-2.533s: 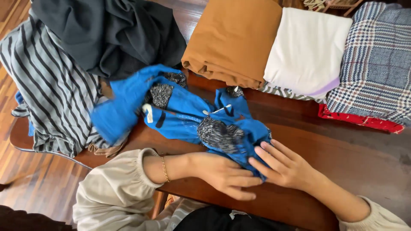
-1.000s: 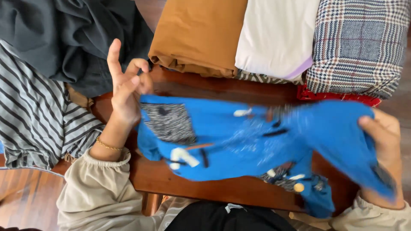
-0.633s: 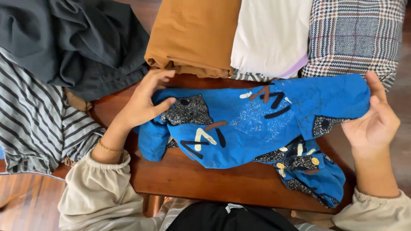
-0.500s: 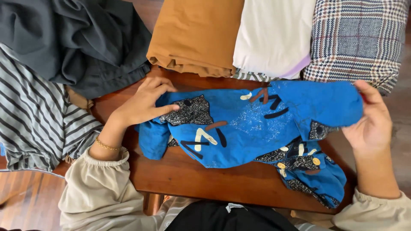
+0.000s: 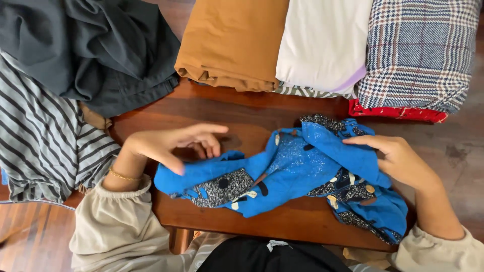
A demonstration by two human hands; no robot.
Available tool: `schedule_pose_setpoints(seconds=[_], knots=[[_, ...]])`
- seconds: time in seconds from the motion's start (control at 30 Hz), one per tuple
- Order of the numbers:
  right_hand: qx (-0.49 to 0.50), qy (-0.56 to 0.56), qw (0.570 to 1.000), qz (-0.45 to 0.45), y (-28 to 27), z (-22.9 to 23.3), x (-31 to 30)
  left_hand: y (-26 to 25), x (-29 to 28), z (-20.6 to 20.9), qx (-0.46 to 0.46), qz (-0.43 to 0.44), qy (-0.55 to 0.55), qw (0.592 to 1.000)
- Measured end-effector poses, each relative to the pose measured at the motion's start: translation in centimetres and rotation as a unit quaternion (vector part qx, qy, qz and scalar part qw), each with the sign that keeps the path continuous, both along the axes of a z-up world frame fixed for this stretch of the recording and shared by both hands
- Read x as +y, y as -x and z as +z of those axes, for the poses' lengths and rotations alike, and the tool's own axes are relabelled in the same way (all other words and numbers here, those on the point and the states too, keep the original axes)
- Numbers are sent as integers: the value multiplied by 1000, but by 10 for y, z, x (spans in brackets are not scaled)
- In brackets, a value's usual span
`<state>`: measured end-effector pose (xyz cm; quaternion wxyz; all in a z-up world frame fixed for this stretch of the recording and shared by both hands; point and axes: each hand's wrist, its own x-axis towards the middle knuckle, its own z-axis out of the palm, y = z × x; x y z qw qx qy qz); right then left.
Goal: Folding various pieces of clothing on a wooden table.
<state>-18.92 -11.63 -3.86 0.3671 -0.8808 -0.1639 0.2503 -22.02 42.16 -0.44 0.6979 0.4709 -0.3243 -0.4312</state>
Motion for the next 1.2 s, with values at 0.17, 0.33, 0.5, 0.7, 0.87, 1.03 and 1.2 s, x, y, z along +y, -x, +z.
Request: schedule_pose_setpoints(seconds=[0.17,0.33,0.5,0.7,0.87,1.03,1.2], knots=[[-125,-120,984,43,-2,-3,-21,6,-8,-11,-362,-20,-347,865],[13,-390,918,63,26,-3,-46,12,-1,-3,-308,22,-298,903],[76,-367,927,30,40,-23,-85,12,-2,5,-191,40,-309,931],[-139,-377,910,-98,61,27,-6,7,-5,5,-208,63,-371,903],[155,-540,825,-63,5,39,9,-4,-7,-10,-302,276,-315,856],[116,-542,831,-38,9,32,5,-3,23,-31,-301,342,-216,864],[93,-560,816,-108,14,39,6,5,20,-6,-121,47,-174,976]])
